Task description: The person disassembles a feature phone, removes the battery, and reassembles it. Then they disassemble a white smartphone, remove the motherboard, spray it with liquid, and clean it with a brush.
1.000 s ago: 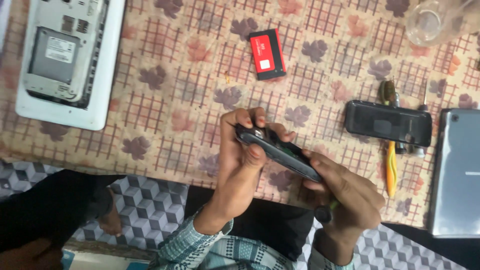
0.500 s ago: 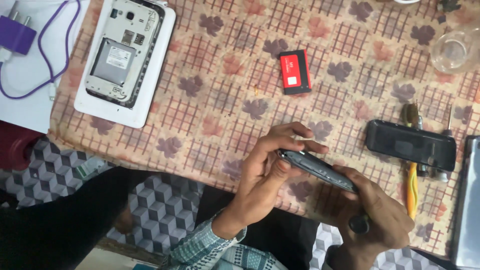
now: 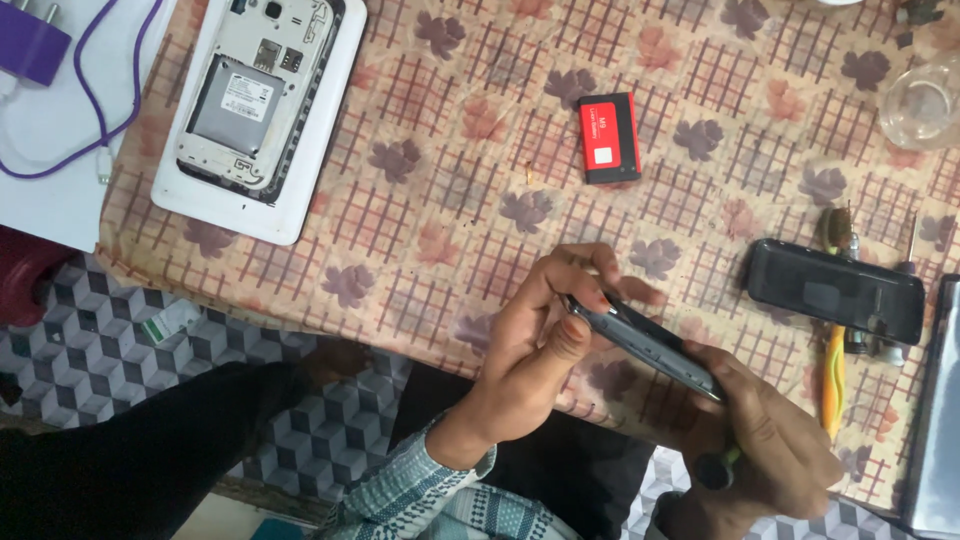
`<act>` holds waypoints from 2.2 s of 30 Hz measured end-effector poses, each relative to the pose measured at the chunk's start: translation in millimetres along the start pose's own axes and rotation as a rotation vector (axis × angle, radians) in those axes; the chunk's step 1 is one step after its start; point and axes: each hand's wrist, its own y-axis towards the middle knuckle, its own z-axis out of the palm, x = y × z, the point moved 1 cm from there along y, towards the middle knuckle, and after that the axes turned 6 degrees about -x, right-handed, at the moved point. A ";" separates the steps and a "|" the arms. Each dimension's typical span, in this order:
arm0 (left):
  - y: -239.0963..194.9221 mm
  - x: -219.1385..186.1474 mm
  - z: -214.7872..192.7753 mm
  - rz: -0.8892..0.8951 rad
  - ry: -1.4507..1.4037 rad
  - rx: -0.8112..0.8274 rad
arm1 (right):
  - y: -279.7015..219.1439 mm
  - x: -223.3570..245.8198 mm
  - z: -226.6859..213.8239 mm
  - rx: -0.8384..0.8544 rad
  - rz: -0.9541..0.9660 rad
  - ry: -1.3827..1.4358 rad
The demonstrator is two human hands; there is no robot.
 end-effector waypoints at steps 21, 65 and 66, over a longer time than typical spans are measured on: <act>-3.8 0.0 -8.6 -0.101 -0.450 0.019 | -12.3 1.0 -8.4 0.184 0.378 0.252; 0.8 13.3 22.1 -0.101 0.256 -0.055 | -22.3 -18.5 -20.4 -0.105 0.711 0.496; 0.7 14.3 21.8 -0.122 0.220 -0.088 | -24.0 -16.9 -18.7 -0.157 0.715 0.552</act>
